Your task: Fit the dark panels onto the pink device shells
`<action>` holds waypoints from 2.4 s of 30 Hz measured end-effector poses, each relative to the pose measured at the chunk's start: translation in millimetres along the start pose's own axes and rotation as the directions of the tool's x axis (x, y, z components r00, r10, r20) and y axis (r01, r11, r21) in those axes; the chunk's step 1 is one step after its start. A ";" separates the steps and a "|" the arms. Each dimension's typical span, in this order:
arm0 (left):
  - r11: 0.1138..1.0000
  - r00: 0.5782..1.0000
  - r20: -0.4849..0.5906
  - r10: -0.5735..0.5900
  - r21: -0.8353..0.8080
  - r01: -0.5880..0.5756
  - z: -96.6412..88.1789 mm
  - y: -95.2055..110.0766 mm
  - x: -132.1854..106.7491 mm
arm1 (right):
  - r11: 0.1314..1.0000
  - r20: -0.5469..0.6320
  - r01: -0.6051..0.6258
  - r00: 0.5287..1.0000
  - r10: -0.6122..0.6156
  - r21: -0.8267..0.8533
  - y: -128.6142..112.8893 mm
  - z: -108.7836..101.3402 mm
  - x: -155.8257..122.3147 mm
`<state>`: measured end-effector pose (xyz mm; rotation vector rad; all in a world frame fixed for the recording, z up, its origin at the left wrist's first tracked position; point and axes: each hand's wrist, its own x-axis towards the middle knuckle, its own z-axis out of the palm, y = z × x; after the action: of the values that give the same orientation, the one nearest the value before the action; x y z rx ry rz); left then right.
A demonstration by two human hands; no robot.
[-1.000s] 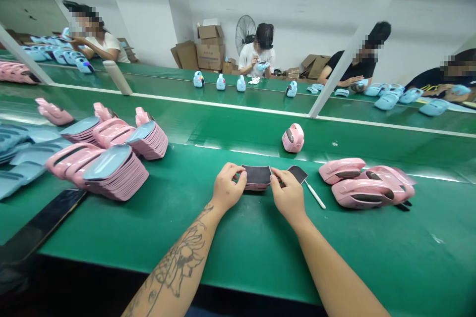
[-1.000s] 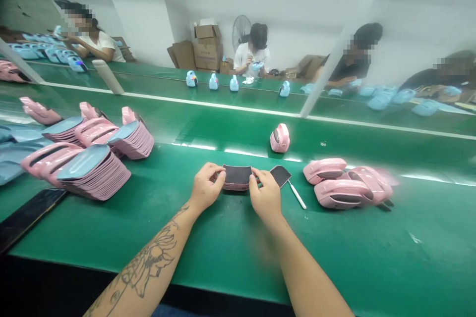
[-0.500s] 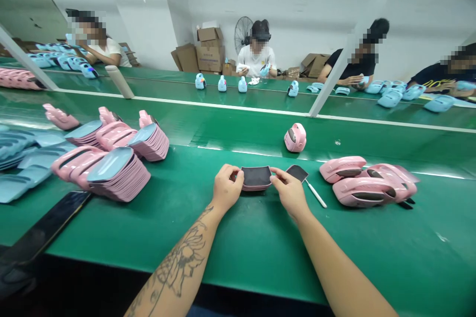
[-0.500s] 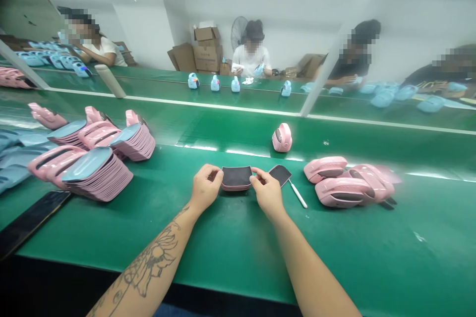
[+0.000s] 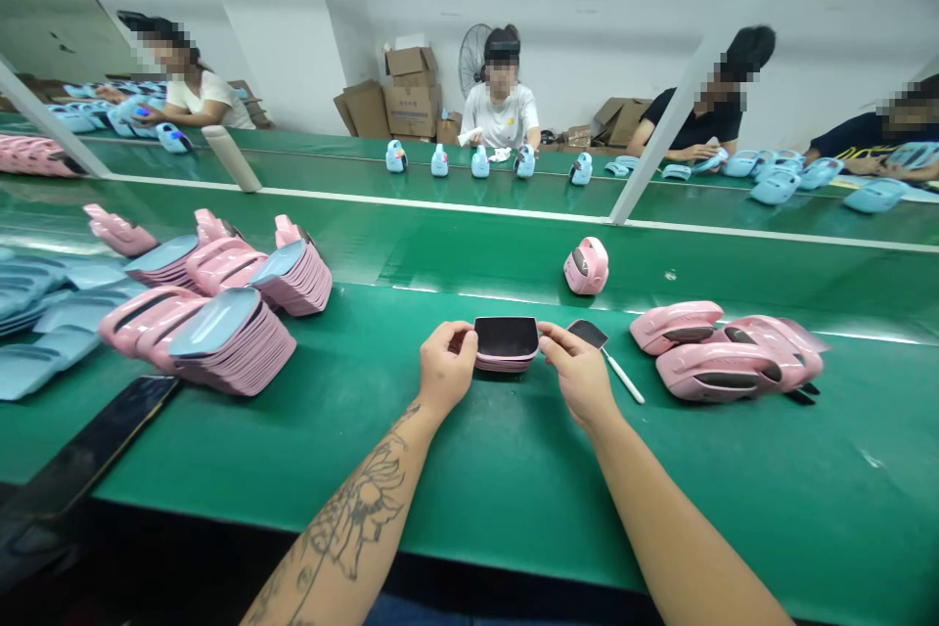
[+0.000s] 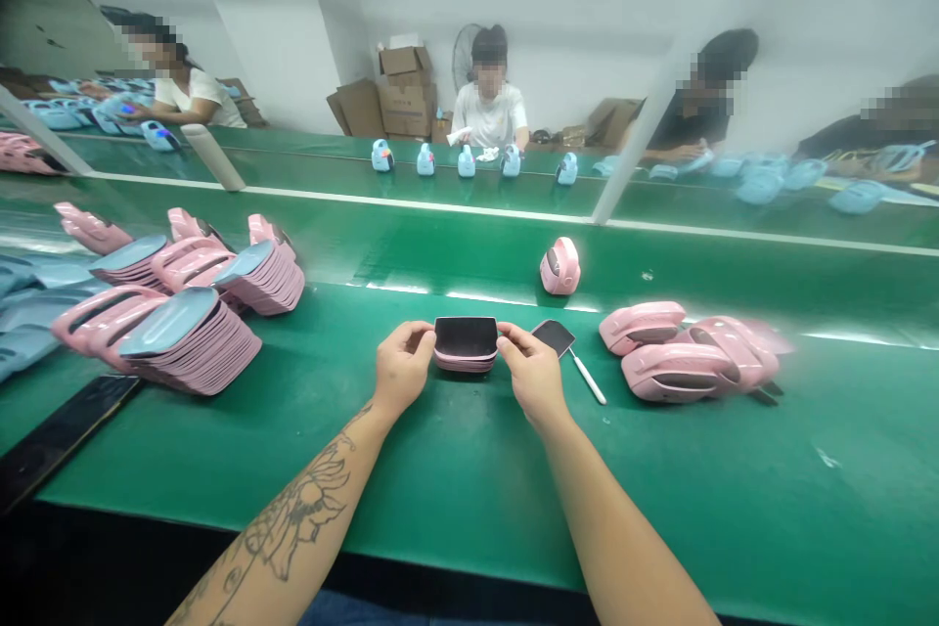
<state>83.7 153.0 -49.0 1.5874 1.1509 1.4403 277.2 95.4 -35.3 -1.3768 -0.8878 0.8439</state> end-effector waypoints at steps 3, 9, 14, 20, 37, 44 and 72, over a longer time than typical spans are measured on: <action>1.000 1.000 -0.008 -0.006 -0.016 0.006 0.2 0.6 -0.3 | 1.000 0.005 0.000 1.000 0.000 0.005 -1.7 0.4 -1.2; 1.000 1.000 -0.010 -0.008 -0.020 0.008 1.1 -0.1 -1.3 | 1.000 0.017 0.017 1.000 -0.017 0.011 -1.5 1.3 -1.7; 1.000 1.000 0.025 0.009 -0.015 -0.009 1.6 3.6 -3.6 | 1.000 -0.004 0.018 1.000 -0.017 0.014 0.5 1.7 -1.8; 0.998 0.998 0.048 0.051 0.019 -0.052 2.0 8.0 -6.5 | 1.000 -0.004 0.002 1.000 -0.002 0.000 6.4 4.9 -2.4; 0.988 0.995 0.017 0.095 0.119 -0.096 10.2 5.2 -17.5 | 0.987 -0.111 0.033 0.993 -0.052 -0.159 11.0 9.0 1.4; 0.970 0.988 -0.007 0.152 0.192 -0.148 14.2 9.7 -22.6 | 0.949 -0.118 0.061 0.988 -0.101 -0.308 2.6 7.6 -1.0; 0.962 0.964 -0.118 0.237 0.164 -0.217 15.1 8.8 -23.3 | 0.975 0.087 -0.101 0.993 0.085 0.198 -8.9 1.2 -3.2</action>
<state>100.2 129.2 -51.7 1.7966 1.2098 1.6666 274.6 92.8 -26.6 -1.2215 -0.7775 1.0372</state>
